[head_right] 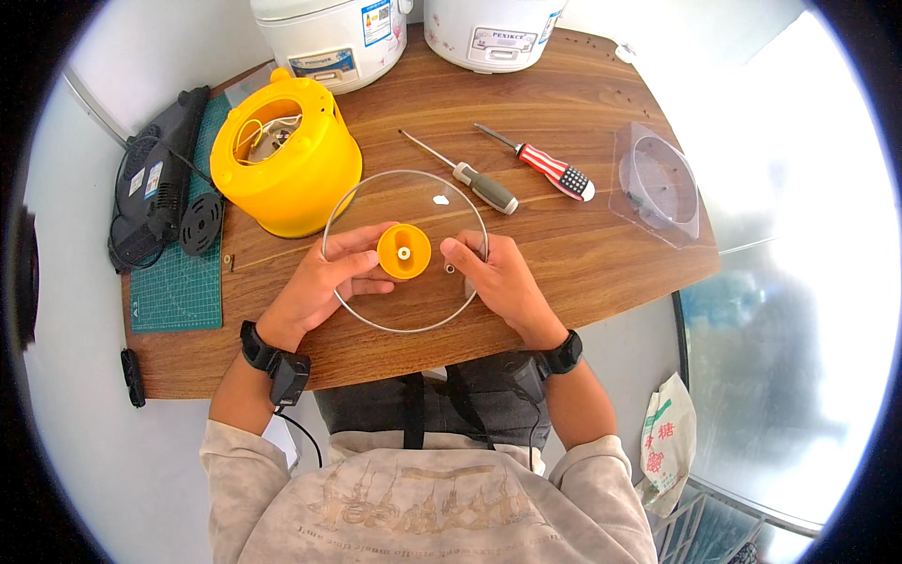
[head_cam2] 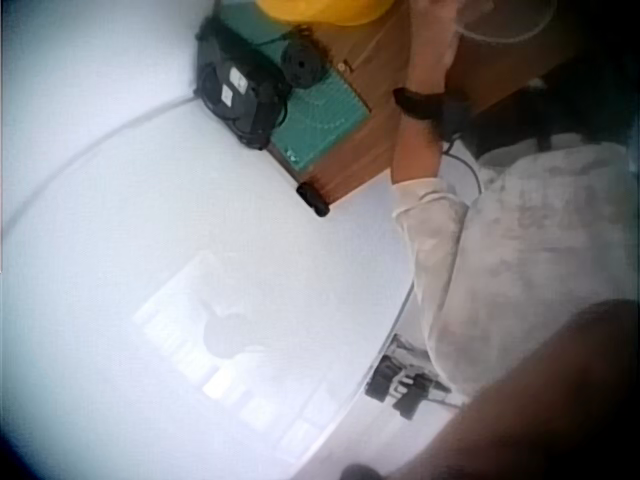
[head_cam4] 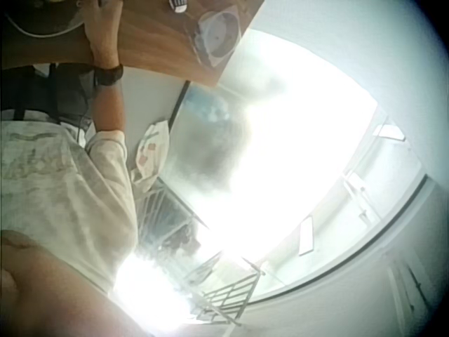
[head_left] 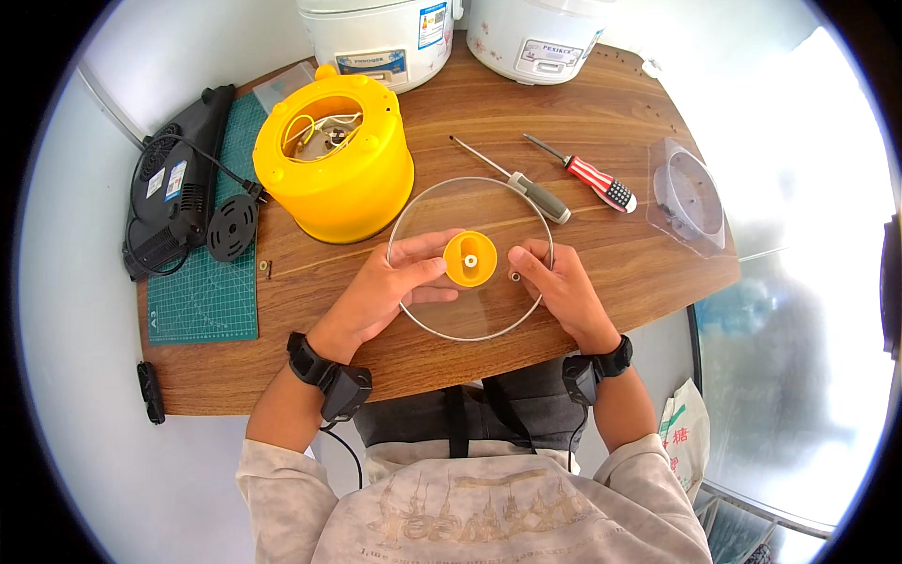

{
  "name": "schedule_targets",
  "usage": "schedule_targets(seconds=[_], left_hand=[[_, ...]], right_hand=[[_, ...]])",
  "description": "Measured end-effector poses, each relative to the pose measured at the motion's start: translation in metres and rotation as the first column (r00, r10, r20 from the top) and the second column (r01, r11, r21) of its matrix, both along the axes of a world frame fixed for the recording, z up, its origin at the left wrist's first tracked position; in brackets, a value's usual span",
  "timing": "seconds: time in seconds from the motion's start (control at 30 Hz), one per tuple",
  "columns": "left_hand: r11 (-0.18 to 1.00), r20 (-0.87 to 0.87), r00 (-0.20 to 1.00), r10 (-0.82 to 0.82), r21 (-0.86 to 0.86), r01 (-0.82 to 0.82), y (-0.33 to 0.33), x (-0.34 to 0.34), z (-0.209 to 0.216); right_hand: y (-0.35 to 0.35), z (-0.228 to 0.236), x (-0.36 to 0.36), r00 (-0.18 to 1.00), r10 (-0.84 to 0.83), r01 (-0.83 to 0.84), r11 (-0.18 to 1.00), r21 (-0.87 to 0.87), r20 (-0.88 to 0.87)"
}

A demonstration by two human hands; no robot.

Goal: The person disassembles a yellow plastic appliance base using a screwdriver, removes the black cover, and then assembles a clear circular lid with a yellow plastic insert and a metal ring. The person uses a screwdriver to tighten the components together.

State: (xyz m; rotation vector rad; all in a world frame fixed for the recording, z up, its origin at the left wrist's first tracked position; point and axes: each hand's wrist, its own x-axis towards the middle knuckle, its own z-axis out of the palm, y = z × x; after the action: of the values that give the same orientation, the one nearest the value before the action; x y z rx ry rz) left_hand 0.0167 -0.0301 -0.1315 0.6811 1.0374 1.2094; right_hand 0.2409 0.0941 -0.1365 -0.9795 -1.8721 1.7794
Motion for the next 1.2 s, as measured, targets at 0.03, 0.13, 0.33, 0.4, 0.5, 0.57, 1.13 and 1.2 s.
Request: schedule_targets(seconds=[0.03, 0.13, 0.33, 0.4, 0.5, 0.57, 1.13, 1.2], left_hand=[[1.000, -0.003, 1.000, 0.001, 0.000, -0.001, 0.0002, 0.0006, 0.0015], [1.000, -0.025, 1.000, 0.010, -0.002, -0.010, -0.0003, 0.0012, 0.0044], [1.000, -0.044, 0.999, 0.025, 0.010, -0.025, -0.0010, 0.0006, 0.0031], [1.000, -0.044, 0.999, 0.026, 0.010, -0.026, -0.0004, 0.0007, 0.0032], [1.000, -0.041, 0.999, 0.025, 0.006, -0.025, -0.0001, 0.0005, 0.0041], [1.000, -0.035, 0.999, 0.023, 0.011, -0.023, -0.0001, 0.0000, 0.0026], [1.000, -0.020, 1.000, 0.021, 0.019, -0.021, 0.0000, 0.0001, 0.0008], [1.000, -0.015, 1.000, 0.018, 0.018, -0.018, 0.0000, 0.0004, 0.0018]], right_hand=[[0.0007, -0.0010, 0.0007, 1.000, 0.005, -0.005, 1.000, -0.002, -0.006], [-0.0004, 0.0039, -0.0002, 1.000, 0.015, -0.015, 1.000, 0.011, 0.004], [-0.0016, 0.0009, -0.0012, 1.000, 0.012, -0.011, 0.999, 0.032, -0.020], [-0.0001, -0.0012, -0.0001, 1.000, 0.017, -0.017, 0.999, 0.036, -0.001], [0.0003, -0.0018, 0.0003, 1.000, 0.019, -0.019, 0.999, 0.036, 0.008], [-0.0002, -0.0008, 0.0000, 1.000, 0.017, -0.017, 0.999, 0.031, 0.011], [-0.0013, 0.0055, 0.0001, 0.999, 0.031, -0.032, 0.999, 0.037, 0.020], [-0.0007, 0.0041, 0.0005, 0.999, 0.032, -0.033, 0.999, 0.038, 0.018]])
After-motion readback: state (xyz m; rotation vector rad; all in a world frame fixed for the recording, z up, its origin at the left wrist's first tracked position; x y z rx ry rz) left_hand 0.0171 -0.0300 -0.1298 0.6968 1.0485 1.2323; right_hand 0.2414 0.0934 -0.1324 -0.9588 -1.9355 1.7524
